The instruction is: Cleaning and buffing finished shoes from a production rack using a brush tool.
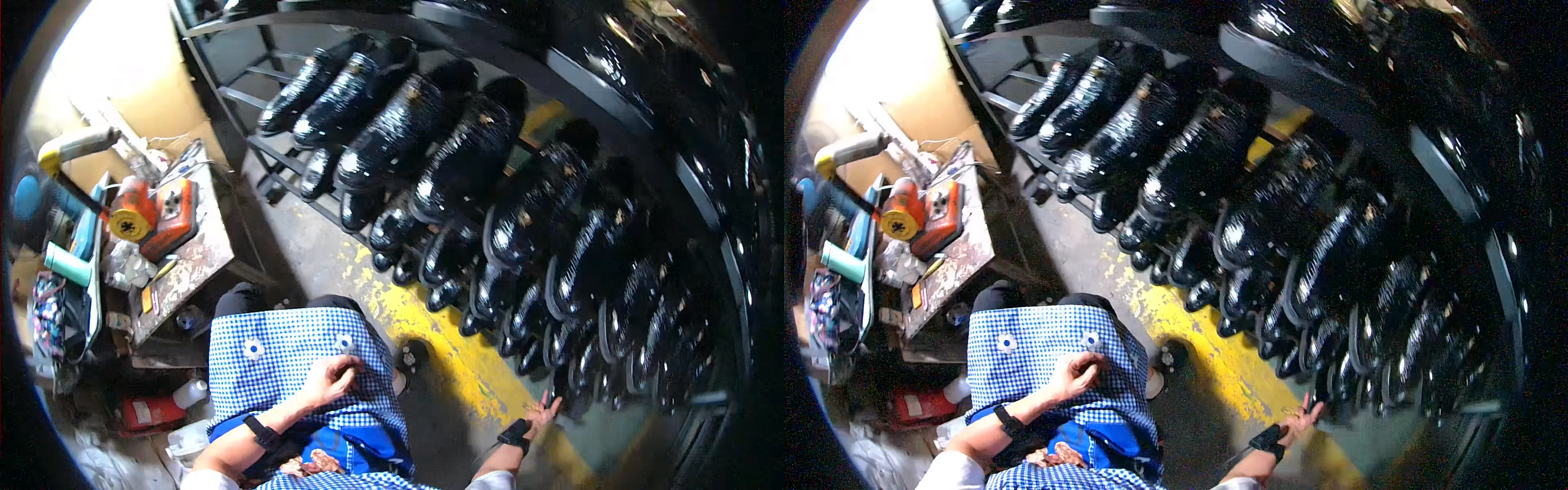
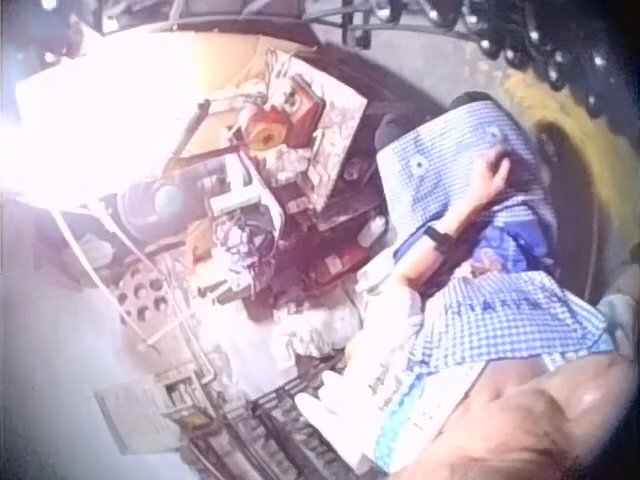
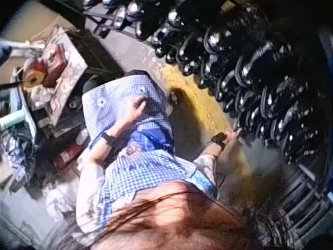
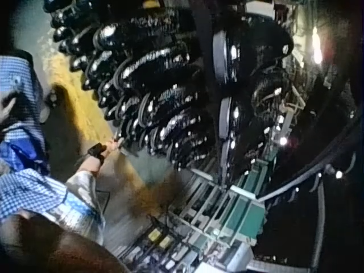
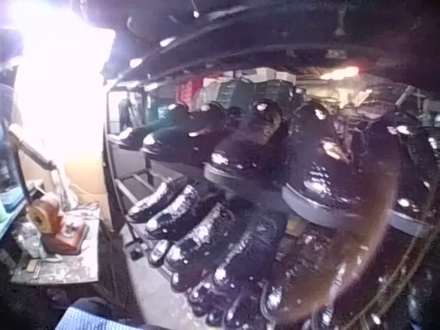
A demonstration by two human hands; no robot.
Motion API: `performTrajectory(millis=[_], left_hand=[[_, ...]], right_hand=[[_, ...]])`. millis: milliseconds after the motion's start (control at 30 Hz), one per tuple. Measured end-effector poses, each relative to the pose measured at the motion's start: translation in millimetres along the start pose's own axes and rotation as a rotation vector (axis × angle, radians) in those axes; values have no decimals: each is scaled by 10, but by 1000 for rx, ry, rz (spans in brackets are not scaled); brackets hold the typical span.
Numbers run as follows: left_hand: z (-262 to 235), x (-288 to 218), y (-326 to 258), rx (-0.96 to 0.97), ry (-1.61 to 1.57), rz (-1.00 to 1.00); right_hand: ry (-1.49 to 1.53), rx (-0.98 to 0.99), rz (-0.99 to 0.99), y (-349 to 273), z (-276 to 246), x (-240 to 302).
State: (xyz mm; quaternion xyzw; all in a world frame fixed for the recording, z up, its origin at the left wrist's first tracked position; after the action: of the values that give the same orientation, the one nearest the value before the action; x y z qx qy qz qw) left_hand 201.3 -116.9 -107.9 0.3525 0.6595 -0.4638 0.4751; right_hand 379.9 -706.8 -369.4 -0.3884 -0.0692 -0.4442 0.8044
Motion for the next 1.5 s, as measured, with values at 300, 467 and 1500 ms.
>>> performTrajectory(millis=[300, 467, 1500], left_hand=[[-186, 233, -10, -78, -305, -121], [-312, 317, -17, -89, -303, -153], [-1152, -52, -916, -390, -878, -27]], right_hand=[[-19, -676, -305, -1628, 775, -1243], [46, -427, -36, -1913, 1078, -1821], [-387, 160, 625, -1758, 4885, -3457]])
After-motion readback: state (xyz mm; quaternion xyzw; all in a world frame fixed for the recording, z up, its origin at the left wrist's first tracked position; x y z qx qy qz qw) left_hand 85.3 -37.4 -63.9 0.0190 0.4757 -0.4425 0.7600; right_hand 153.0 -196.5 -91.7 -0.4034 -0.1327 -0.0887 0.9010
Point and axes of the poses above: each hand's wrist, its own y-axis towards the middle knuckle, its own z-axis out of the palm, x = y × z, the point moved 7 cm from there along y, towards the middle knuckle, and after that the axes turned 7 degrees about -y, right-handed, at the moved point
